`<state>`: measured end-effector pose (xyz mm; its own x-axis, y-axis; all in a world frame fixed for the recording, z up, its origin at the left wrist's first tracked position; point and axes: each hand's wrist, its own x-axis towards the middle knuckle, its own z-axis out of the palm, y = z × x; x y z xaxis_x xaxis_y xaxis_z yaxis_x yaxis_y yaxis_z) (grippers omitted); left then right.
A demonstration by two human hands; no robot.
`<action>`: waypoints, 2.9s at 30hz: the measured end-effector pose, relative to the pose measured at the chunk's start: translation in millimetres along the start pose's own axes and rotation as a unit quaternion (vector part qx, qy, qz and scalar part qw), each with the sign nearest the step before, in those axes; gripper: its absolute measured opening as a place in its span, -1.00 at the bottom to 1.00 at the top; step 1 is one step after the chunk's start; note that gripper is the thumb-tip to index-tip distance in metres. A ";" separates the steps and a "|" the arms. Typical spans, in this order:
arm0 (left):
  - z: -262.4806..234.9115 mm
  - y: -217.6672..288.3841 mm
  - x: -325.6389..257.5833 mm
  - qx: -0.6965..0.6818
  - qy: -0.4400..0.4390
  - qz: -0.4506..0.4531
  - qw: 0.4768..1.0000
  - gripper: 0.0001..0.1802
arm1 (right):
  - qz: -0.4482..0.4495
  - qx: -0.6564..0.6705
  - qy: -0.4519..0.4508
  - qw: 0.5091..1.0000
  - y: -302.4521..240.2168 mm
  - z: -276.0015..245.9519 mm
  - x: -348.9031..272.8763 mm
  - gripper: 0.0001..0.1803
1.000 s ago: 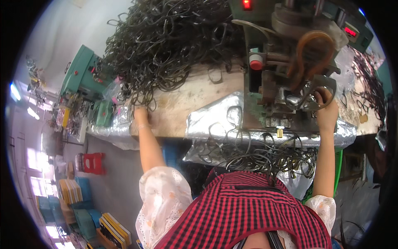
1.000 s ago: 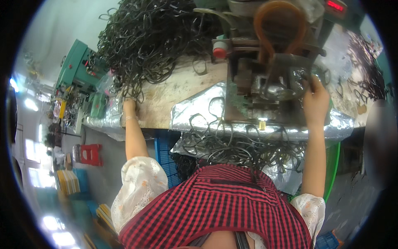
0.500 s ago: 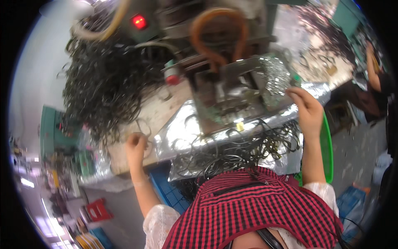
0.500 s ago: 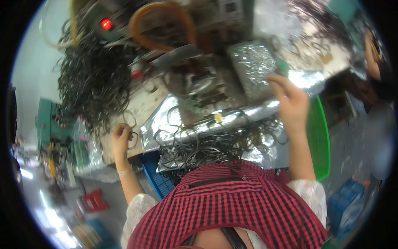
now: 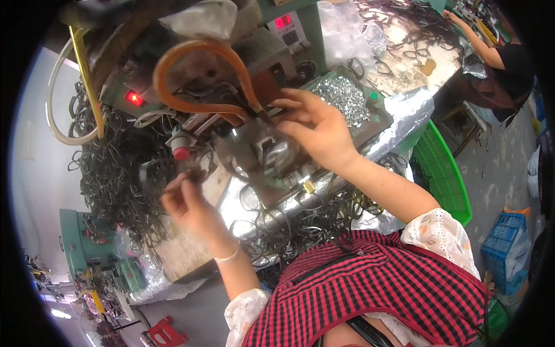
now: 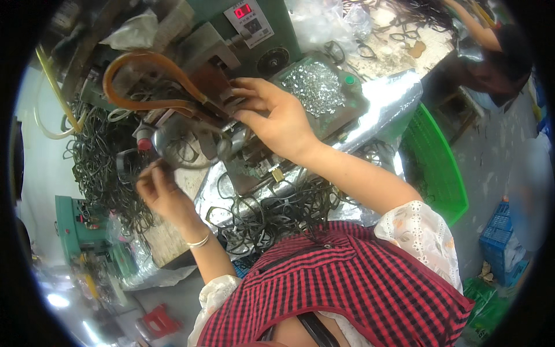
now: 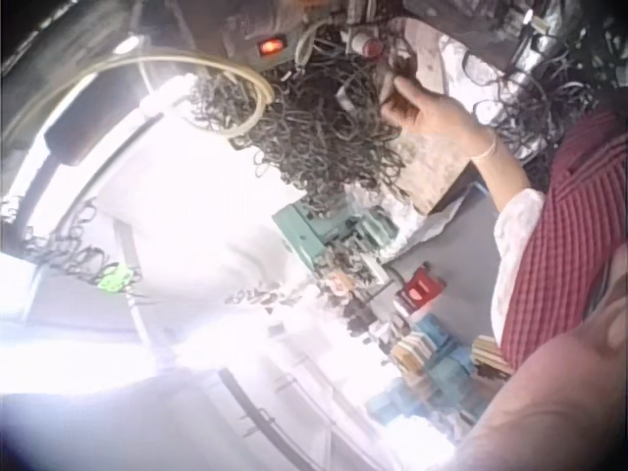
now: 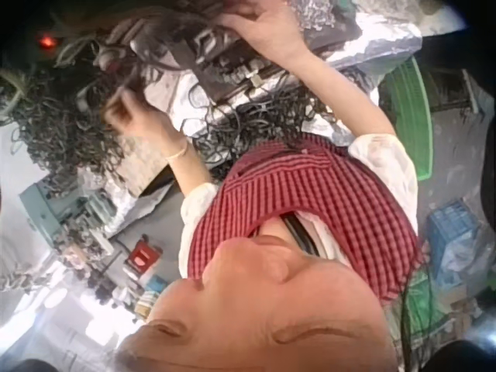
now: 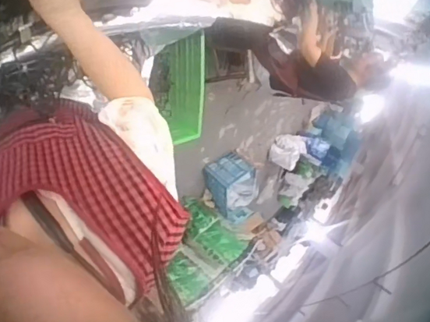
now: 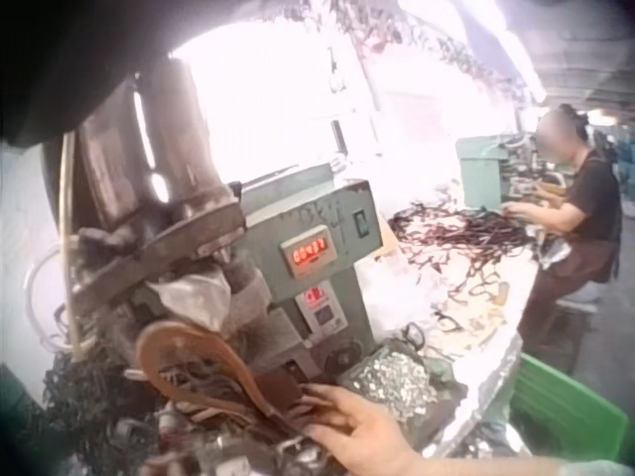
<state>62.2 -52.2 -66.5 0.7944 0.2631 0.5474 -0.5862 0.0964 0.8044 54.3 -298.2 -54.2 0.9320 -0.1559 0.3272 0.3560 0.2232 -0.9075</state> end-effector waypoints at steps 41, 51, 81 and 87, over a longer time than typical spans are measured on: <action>33.5 27.2 -40.5 0.249 -0.050 0.208 0.944 -0.69 | -0.135 -0.548 0.139 0.814 45.0 -111.3 17.2 -0.85; -25.0 -45.0 134.9 0.344 -0.022 -0.232 0.909 -0.71 | -0.055 -0.469 0.117 0.874 26.5 -81.3 20.3 -0.79; 8.7 45.7 8.1 -0.121 -0.071 0.074 0.987 -0.90 | 0.001 0.006 0.016 1.000 9.5 -3.6 5.1 -0.53; 55.3 46.5 40.4 -0.008 -0.066 0.161 0.985 -0.90 | 0.029 0.054 0.018 0.998 -10.8 17.9 -3.7 -0.48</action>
<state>75.9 -90.1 5.8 0.5807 0.1550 0.7992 -0.8122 0.0436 0.5817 48.3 -282.8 -40.9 0.9491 -0.1738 0.2628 0.3079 0.3342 -0.8908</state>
